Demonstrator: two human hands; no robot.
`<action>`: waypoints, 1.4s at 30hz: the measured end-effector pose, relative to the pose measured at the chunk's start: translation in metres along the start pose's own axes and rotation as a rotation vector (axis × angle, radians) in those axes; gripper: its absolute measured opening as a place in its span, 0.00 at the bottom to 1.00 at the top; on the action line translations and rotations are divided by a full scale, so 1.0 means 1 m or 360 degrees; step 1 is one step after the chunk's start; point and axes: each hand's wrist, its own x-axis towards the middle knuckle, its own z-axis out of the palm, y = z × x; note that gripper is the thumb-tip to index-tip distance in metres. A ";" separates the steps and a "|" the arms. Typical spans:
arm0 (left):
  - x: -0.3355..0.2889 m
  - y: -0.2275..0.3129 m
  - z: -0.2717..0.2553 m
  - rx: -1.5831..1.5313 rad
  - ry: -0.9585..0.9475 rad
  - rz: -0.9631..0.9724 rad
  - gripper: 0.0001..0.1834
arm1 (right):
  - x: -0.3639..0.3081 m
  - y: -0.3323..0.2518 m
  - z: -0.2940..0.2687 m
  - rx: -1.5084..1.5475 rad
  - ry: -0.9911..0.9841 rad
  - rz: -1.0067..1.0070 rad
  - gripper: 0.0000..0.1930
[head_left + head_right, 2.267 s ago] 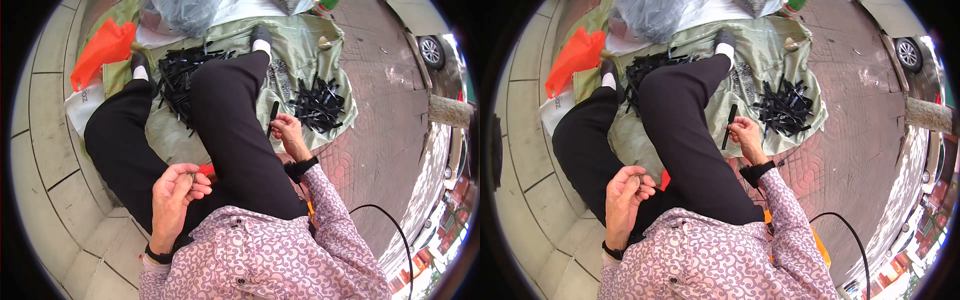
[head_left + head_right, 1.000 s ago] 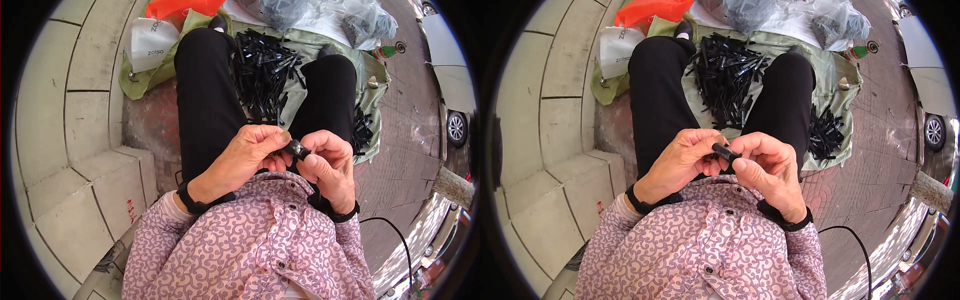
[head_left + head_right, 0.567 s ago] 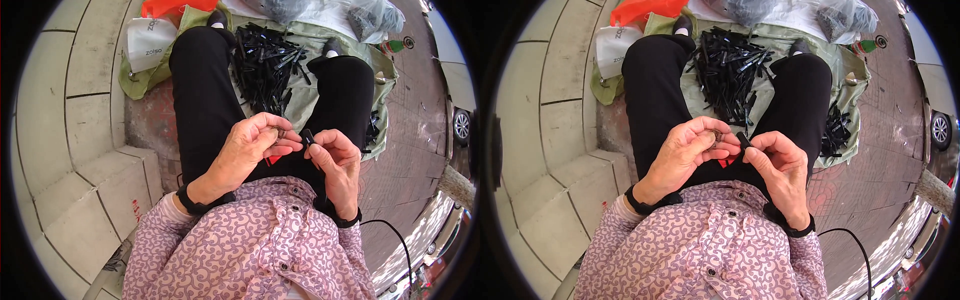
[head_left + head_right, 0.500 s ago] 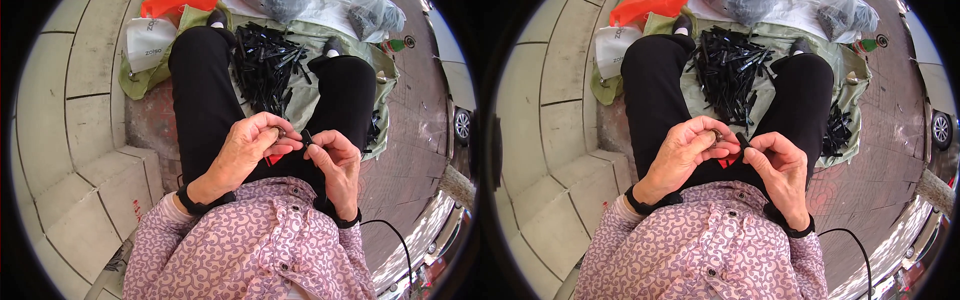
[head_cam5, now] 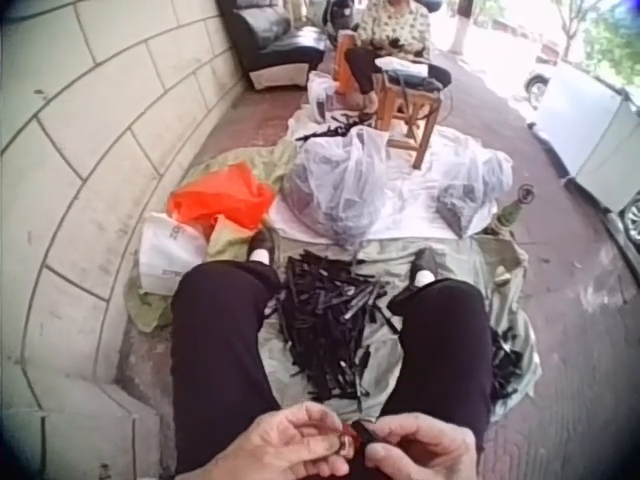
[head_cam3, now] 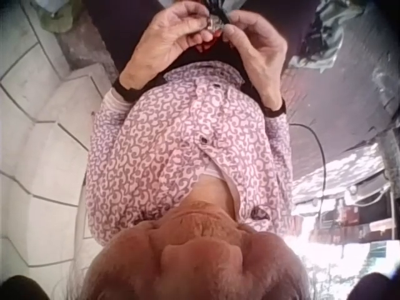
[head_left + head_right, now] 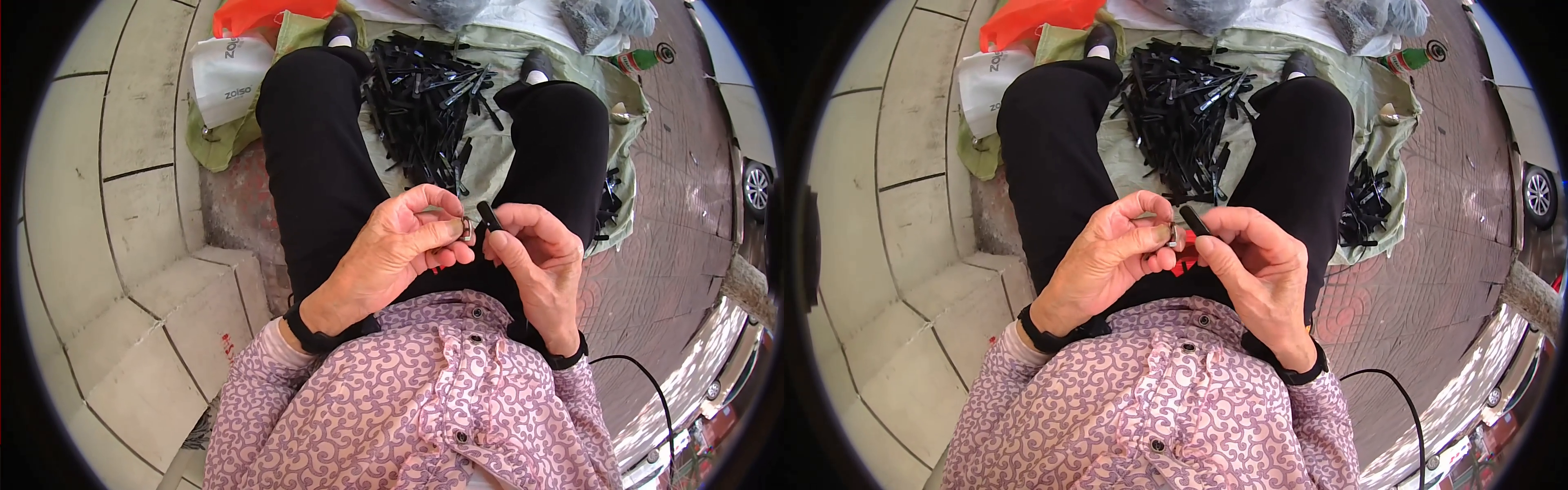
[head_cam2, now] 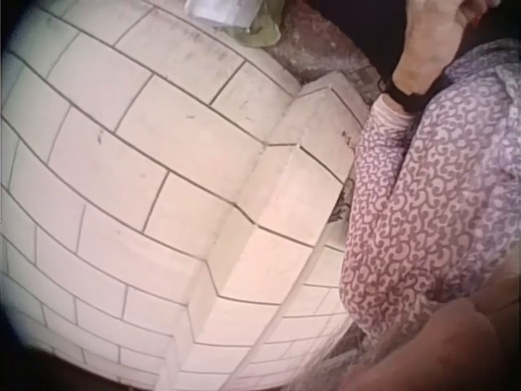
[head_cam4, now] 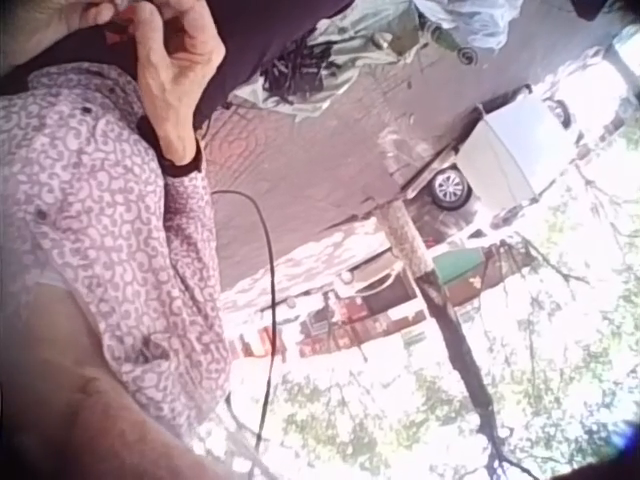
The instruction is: Assembling plastic buckles onto black straps.
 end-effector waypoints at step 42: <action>-0.004 0.004 0.013 0.0590 0.0153 0.0417 0.08 | 0.002 0.001 -0.017 0.0465 -0.0324 0.0559 0.08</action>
